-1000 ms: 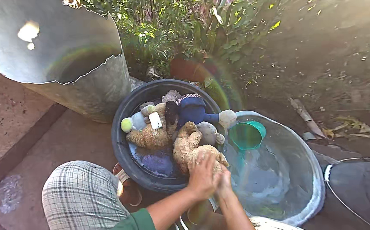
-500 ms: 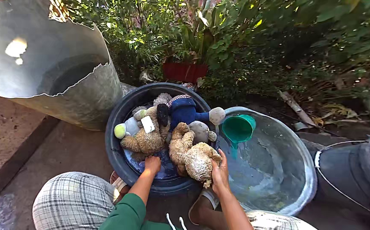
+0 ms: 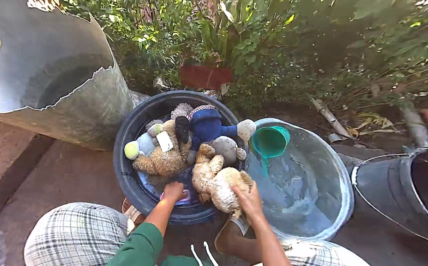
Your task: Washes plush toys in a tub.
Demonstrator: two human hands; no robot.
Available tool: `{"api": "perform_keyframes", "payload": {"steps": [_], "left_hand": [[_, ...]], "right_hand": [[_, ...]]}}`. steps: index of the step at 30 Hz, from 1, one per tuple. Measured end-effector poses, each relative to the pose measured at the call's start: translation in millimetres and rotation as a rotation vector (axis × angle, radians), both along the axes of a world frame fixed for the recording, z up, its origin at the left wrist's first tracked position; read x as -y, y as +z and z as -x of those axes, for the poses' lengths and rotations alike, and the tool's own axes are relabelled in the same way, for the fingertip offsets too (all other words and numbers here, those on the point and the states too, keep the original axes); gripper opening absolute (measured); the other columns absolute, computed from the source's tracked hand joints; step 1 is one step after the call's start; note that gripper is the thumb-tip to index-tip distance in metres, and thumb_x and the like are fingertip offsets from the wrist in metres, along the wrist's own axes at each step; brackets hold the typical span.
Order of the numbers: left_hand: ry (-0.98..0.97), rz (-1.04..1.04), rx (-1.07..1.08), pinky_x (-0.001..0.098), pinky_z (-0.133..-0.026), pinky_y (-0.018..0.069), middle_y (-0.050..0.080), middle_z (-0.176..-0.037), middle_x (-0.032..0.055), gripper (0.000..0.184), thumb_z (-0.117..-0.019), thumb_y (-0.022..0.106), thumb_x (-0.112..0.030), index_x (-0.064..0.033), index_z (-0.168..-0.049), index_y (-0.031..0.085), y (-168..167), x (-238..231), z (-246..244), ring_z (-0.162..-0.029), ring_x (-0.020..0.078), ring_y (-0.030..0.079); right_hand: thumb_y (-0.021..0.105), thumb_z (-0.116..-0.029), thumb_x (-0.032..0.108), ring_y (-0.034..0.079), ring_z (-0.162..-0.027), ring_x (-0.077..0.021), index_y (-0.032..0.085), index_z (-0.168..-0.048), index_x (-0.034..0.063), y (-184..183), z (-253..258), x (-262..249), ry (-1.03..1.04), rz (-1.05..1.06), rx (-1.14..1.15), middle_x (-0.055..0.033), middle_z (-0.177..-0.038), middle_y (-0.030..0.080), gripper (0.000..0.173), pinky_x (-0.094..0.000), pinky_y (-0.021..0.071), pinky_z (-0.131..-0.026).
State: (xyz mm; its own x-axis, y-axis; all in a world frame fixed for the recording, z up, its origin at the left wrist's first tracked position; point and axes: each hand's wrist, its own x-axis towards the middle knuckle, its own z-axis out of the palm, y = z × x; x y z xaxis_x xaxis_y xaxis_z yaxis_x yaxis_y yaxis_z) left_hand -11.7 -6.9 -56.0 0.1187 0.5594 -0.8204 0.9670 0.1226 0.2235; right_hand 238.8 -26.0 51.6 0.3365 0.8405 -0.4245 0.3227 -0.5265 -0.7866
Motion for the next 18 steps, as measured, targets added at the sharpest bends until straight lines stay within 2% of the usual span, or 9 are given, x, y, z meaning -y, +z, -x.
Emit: {"api": "perform_keyframes", "payload": {"steps": [1, 3, 6, 7, 8, 10, 13, 15, 18], "left_hand": [[0.002, 0.002, 0.012, 0.0668, -0.103, 0.0459, 0.063, -0.136, 0.0242, 0.051, -0.1008, 0.060, -0.046, -0.0043, -0.130, 0.065, 0, -1, 2, -0.130, 0.0433, 0.058], [0.009, 0.035, 0.083, 0.0693, -0.103, 0.0450, 0.063, -0.136, 0.0225, 0.049, -0.1014, 0.060, -0.047, -0.0087, -0.132, 0.065, 6, -12, 14, -0.130, 0.0426, 0.058], [0.028, -0.020, 0.410, 0.0650, -0.098, 0.0463, 0.067, -0.114, 0.0292, 0.048, -0.1041, 0.059, -0.041, 0.0053, -0.115, 0.067, 36, -31, 40, -0.111, 0.0436, 0.064], [0.076, -0.081, 0.545, 0.0584, -0.092, 0.0486, 0.067, -0.100, 0.0262, 0.049, -0.1056, 0.056, -0.040, 0.0079, -0.105, 0.067, 48, -33, 46, -0.098, 0.0379, 0.064], [0.154, -0.141, 0.671, 0.0479, -0.082, 0.0493, 0.063, -0.085, 0.0171, 0.049, -0.1065, 0.052, -0.039, 0.0063, -0.094, 0.066, 57, -33, 47, -0.082, 0.0264, 0.061], [0.325, -0.192, 0.811, 0.0337, -0.071, 0.0482, 0.056, -0.071, 0.0010, 0.052, -0.1061, 0.048, -0.043, -0.0010, -0.080, 0.062, 69, -32, 36, -0.067, 0.0094, 0.054], [0.461, -0.394, 0.839, 0.0381, -0.076, 0.0499, 0.059, -0.072, 0.0036, 0.057, -0.1012, 0.050, -0.048, -0.0001, -0.073, 0.062, 68, -29, 4, -0.072, 0.0124, 0.058], [0.575, -0.670, 0.807, 0.0420, -0.076, 0.0505, 0.061, -0.072, 0.0076, 0.052, -0.0974, 0.057, -0.043, 0.0009, -0.070, 0.063, 72, -23, -28, -0.073, 0.0176, 0.061], [0.544, -1.069, 0.818, 0.0505, -0.066, 0.0563, 0.069, -0.069, 0.0145, 0.040, -0.0879, 0.072, -0.034, 0.0022, -0.071, 0.070, 99, -9, -88, -0.066, 0.0273, 0.069]], "right_hand": [[0.081, -0.0798, 0.030, 0.059, -0.123, -0.0338, 0.047, -0.145, 0.0027, -7, 4, 0, 0.023, 0.019, 0.079, -0.0239, -0.131, 0.061, 0.078, -0.0538, 0.0474, -0.103], [0.077, -0.0874, 0.029, 0.052, -0.130, -0.0411, 0.048, -0.148, 0.0013, -8, 11, -1, 0.037, 0.077, 0.227, -0.0287, -0.138, 0.055, 0.072, -0.0579, 0.0403, -0.108], [0.069, -0.0953, 0.027, 0.048, -0.132, -0.0467, 0.055, -0.143, 0.0008, -1, 23, -1, 0.006, 0.063, 0.436, -0.0304, -0.145, 0.047, 0.056, -0.0607, 0.0423, -0.104], [0.066, -0.0957, 0.026, 0.046, -0.133, -0.0497, 0.058, -0.141, 0.0005, -4, 23, 0, -0.021, 0.010, 0.465, -0.0315, -0.146, 0.045, 0.052, -0.0627, 0.0416, -0.104], [0.063, -0.0974, 0.027, 0.044, -0.133, -0.0521, 0.058, -0.141, 0.0011, -9, 21, 0, -0.051, -0.030, 0.467, -0.0327, -0.147, 0.043, 0.051, -0.0644, 0.0413, -0.103], [0.057, -0.1017, 0.033, 0.046, -0.133, -0.0519, 0.046, -0.150, 0.0015, -21, 14, -2, -0.108, -0.014, 0.378, -0.0336, -0.149, 0.041, 0.059, -0.0644, 0.0413, -0.104], [0.047, -0.1074, 0.041, 0.050, -0.135, -0.0459, 0.023, -0.160, -0.0001, -38, 6, -8, -0.133, 0.088, 0.154, -0.0330, -0.149, 0.046, 0.071, -0.0597, 0.0385, -0.111], [0.044, -0.1090, 0.038, 0.048, -0.138, -0.0419, 0.033, -0.155, -0.0051, -44, 8, -13, -0.131, 0.078, 0.097, -0.0321, -0.146, 0.049, 0.064, -0.0552, 0.0346, -0.115], [0.046, -0.1092, 0.031, 0.057, -0.126, -0.0420, 0.046, -0.142, -0.0106, -55, 7, -14, -0.133, 0.018, 0.158, -0.0333, -0.131, 0.059, 0.053, -0.0539, 0.0408, -0.108]]}}
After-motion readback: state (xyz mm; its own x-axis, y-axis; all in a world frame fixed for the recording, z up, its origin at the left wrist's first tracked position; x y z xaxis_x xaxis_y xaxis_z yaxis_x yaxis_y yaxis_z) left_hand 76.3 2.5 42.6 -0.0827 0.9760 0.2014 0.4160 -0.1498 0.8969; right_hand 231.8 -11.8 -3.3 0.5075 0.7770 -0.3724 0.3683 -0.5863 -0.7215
